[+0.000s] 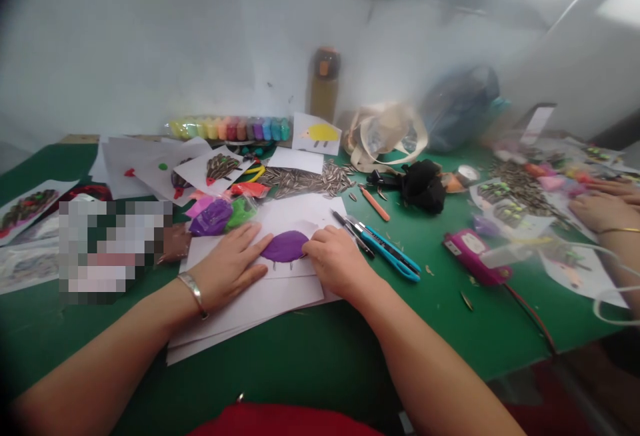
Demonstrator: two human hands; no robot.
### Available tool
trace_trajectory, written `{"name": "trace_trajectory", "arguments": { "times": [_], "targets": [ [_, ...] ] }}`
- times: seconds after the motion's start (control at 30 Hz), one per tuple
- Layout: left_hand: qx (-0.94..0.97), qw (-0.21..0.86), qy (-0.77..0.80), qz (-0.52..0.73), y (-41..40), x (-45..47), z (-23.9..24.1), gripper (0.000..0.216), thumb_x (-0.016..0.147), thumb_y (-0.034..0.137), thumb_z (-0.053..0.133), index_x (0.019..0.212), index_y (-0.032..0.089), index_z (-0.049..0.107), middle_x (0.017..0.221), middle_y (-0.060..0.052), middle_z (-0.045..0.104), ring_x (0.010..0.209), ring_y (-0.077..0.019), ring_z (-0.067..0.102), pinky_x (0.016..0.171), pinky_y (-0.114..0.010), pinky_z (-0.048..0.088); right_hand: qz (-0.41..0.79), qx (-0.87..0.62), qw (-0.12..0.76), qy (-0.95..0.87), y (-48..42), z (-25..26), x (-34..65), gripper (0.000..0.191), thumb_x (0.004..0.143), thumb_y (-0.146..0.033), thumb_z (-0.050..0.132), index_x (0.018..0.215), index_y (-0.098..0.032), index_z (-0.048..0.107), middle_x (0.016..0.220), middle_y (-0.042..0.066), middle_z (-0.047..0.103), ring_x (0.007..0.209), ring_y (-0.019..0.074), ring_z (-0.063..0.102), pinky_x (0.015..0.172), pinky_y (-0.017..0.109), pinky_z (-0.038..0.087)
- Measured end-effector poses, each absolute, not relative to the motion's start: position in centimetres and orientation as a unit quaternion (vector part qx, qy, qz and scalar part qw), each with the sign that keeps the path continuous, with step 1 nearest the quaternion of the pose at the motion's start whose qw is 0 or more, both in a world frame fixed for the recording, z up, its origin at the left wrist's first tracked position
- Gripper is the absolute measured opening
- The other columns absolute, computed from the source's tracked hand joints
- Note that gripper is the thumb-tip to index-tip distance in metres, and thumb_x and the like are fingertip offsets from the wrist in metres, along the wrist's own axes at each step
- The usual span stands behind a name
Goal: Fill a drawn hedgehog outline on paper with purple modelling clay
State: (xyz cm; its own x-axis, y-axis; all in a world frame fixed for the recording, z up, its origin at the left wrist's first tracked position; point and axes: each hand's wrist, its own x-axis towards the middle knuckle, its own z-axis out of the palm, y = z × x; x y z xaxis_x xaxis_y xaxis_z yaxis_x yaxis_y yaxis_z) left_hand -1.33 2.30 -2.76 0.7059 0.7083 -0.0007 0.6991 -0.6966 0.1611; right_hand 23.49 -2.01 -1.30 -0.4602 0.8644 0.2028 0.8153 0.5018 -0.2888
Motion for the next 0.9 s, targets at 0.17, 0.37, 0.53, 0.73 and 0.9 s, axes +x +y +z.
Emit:
{"name": "trace_trajectory", "arguments": {
  "times": [0.17, 0.37, 0.53, 0.73, 0.9],
  "targets": [
    [0.921, 0.078, 0.38, 0.034, 2.3, -1.4, -2.8, 0.056, 0.092, 0.043, 0.044, 0.139, 0.013, 0.045, 0.147, -0.019, 0.037, 0.136, -0.0383, 0.03, 0.11, -0.054, 0.026, 0.079, -0.493, 0.167, -0.85, -1.5, -1.6, 24.1, 0.024, 0.086, -0.009, 0.05, 0.092, -0.019, 0.071, 0.085, 0.006, 0.064, 0.083, 0.0188, 0.051, 0.076, 0.031, 0.037],
    [0.921, 0.081, 0.379, 0.045, 2.3, -1.4, -2.8, 0.055, 0.092, 0.044, 0.044, 0.139, 0.014, 0.046, 0.147, -0.017, 0.038, 0.136, -0.037, 0.03, 0.11, -0.053, 0.026, 0.101, -0.478, 0.174, -0.855, -1.5, -1.5, 24.1, 0.024, 0.088, -0.01, 0.049, 0.092, -0.02, 0.07, 0.084, 0.006, 0.064, 0.083, 0.0184, 0.051, 0.076, 0.03, 0.037],
    [0.918, 0.084, 0.387, 0.023, 2.2, -1.2, -2.5, 0.056, 0.092, 0.044, 0.045, 0.139, 0.014, 0.045, 0.148, -0.018, 0.037, 0.137, -0.037, 0.028, 0.111, -0.052, 0.025, 0.069, -0.478, 0.159, -0.861, -1.7, -1.4, 23.4, 0.024, 0.087, -0.009, 0.048, 0.09, -0.018, 0.07, 0.08, 0.006, 0.062, 0.079, 0.0186, 0.049, 0.075, 0.031, 0.037],
    [0.922, 0.065, 0.381, 0.011, 2.3, -1.2, -2.6, 0.057, 0.093, 0.045, 0.044, 0.14, 0.013, 0.044, 0.148, -0.018, 0.037, 0.136, -0.0376, 0.028, 0.111, -0.052, 0.025, 0.072, -0.479, 0.162, -0.859, -2.1, -1.3, 23.0, 0.023, 0.086, -0.009, 0.049, 0.091, -0.016, 0.07, 0.082, 0.007, 0.062, 0.081, 0.0192, 0.048, 0.075, 0.031, 0.037],
    [0.923, 0.062, 0.379, 0.019, 2.2, -1.3, -2.6, 0.057, 0.093, 0.046, 0.043, 0.14, 0.015, 0.044, 0.148, -0.017, 0.038, 0.136, -0.0363, 0.03, 0.11, -0.051, 0.026, 0.072, -0.482, 0.164, -0.858, -2.3, -1.3, 22.8, 0.022, 0.087, -0.01, 0.049, 0.09, -0.017, 0.07, 0.083, 0.007, 0.062, 0.082, 0.0191, 0.048, 0.076, 0.03, 0.037]
  ]
}}
